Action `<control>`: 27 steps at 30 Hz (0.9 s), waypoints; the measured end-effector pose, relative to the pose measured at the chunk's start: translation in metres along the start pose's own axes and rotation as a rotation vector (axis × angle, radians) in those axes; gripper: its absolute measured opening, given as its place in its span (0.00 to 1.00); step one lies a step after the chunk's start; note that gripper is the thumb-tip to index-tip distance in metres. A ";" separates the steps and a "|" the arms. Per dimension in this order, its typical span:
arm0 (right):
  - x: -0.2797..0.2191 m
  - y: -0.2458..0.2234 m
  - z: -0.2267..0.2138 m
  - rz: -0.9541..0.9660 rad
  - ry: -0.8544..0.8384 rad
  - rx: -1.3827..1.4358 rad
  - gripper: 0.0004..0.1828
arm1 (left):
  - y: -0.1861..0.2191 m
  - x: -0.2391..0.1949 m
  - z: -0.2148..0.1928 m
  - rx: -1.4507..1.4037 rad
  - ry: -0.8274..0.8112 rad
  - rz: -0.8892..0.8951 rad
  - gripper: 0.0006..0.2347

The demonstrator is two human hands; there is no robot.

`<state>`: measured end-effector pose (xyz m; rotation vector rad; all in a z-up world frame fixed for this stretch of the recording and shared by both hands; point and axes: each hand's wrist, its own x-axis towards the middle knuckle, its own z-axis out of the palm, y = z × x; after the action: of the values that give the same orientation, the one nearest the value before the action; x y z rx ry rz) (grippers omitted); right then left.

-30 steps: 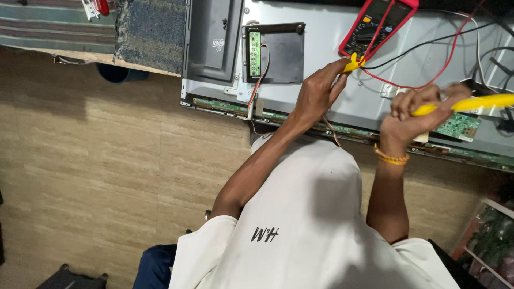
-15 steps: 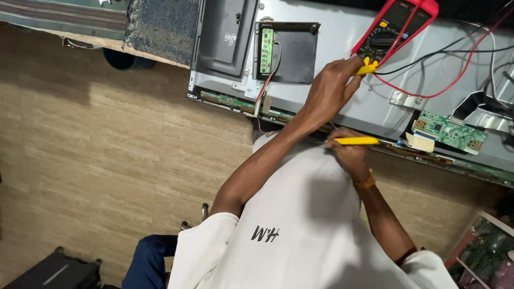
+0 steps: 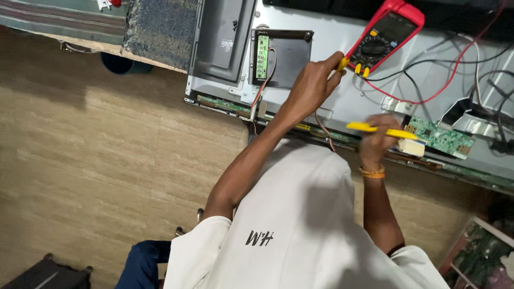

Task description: The person uses a multimeter to test electrical continuity on a small circuit board mounted inside a disassembled television chassis. They repeatedly touch the multimeter probes to different points on the board and wires while seated at a workbench.

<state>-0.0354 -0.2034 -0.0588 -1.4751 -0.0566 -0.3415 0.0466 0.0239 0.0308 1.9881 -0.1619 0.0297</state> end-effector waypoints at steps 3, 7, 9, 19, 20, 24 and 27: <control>0.035 -0.001 -0.007 0.098 0.230 0.077 0.12 | 0.008 -0.010 -0.004 -0.001 0.014 0.010 0.06; 0.075 -0.008 0.022 0.167 -0.033 0.167 0.13 | 0.017 -0.031 -0.002 0.082 -0.013 -0.029 0.05; 0.088 -0.012 0.043 0.172 -0.186 0.184 0.12 | 0.018 -0.044 -0.002 0.103 0.044 0.044 0.08; 0.119 -0.005 0.124 0.381 -0.501 0.219 0.14 | 0.006 -0.072 0.002 0.074 0.169 0.116 0.16; 0.123 -0.004 0.130 0.356 -0.501 0.225 0.14 | 0.005 -0.073 0.004 0.086 0.172 0.124 0.16; 0.130 -0.003 0.132 0.312 -0.435 0.269 0.13 | -0.009 -0.070 0.001 -0.053 0.197 -0.037 0.15; 0.119 -0.008 0.115 0.214 -0.389 0.198 0.12 | -0.017 -0.069 0.000 -0.082 0.204 -0.154 0.11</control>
<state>0.0953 -0.1138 -0.0100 -1.3190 -0.2355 0.1252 -0.0199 0.0376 0.0093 1.8966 0.1199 0.1244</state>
